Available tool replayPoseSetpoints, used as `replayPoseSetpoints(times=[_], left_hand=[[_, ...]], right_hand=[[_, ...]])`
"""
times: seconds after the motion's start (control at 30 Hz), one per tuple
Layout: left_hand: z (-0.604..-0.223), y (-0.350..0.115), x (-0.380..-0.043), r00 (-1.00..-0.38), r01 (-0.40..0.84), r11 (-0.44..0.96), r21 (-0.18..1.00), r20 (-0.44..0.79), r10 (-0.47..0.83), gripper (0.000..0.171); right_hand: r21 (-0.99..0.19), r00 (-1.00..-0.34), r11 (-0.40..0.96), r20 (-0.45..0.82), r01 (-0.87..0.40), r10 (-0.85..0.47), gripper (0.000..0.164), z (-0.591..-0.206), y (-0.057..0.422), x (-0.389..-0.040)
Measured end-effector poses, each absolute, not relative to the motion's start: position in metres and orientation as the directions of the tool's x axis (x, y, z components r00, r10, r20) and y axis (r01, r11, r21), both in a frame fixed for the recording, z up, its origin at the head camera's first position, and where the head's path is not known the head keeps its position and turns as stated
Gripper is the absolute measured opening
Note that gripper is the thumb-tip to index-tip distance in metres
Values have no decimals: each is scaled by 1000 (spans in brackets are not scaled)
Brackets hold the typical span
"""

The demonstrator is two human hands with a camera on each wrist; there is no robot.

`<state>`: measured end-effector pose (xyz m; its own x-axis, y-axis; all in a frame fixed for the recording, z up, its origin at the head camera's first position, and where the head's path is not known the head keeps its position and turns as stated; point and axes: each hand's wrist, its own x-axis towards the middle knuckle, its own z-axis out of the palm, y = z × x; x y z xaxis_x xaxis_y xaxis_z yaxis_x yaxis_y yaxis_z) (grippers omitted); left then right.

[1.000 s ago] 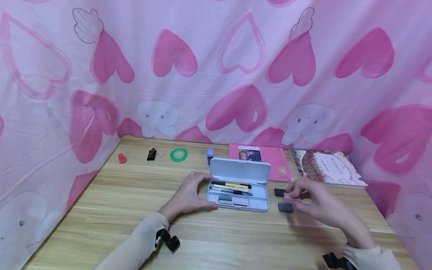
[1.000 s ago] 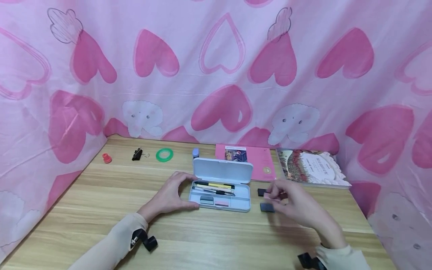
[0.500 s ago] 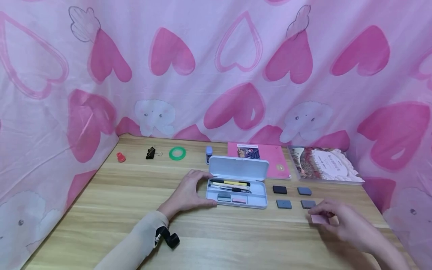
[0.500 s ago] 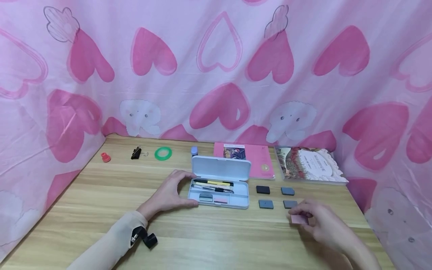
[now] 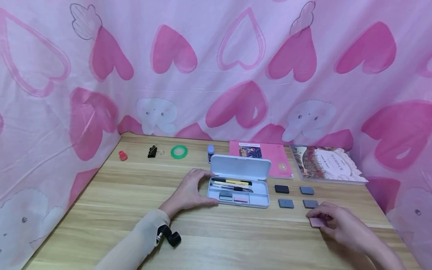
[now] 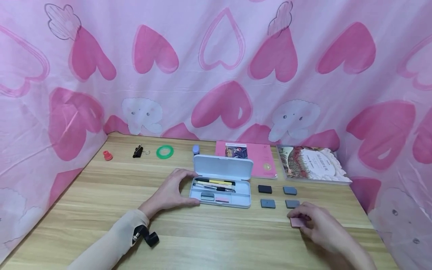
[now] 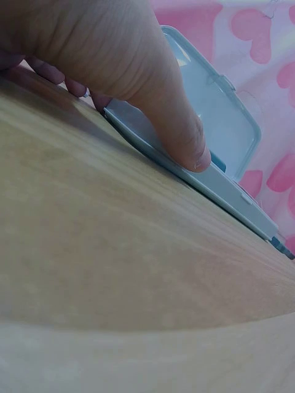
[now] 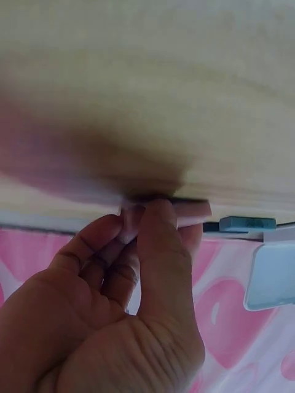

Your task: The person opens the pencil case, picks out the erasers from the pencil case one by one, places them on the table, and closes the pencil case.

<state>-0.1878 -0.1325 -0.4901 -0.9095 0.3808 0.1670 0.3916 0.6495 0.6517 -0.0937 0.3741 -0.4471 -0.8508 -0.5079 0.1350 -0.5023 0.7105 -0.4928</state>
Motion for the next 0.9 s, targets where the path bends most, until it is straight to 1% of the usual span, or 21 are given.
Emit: replayPoseSetpoints(times=[0.1,0.2,0.27,0.37,0.43,0.53,0.73,0.9], left_hand=[[-489,-132,-188,-911,386,649,655,159,381,96],[-488,-132,-187,-912,382,644,663,157,379,96],[-488,-132,-186,-912,381,641,667,158,378,96],[-489,-132,-186,-914,379,638,670,161,374,95],[-490,-132,-187,-915,377,640,670,160,371,96],[-492,-131,-188,-914,379,642,666,162,372,96],[-493,-130,-187,-912,383,634,672,164,377,96],[-490,-131,-186,-915,376,639,671,158,372,96]], right_hand=[[-474,-860,729,140,-494,-492,31,-438,371,-94],[-434,-854,738,197,-517,-482,38,-422,364,-99],[-399,-839,738,257,-545,-481,44,-412,355,-104],[-393,-824,725,297,-566,-482,49,-396,335,-116],[-420,-819,703,294,-574,-493,45,-387,317,-124],[-466,-817,674,259,-573,-516,42,-378,288,-136],[-561,-791,616,120,-553,-600,32,-375,231,-160],[-572,-743,615,-14,-543,-669,31,-386,191,-171]])
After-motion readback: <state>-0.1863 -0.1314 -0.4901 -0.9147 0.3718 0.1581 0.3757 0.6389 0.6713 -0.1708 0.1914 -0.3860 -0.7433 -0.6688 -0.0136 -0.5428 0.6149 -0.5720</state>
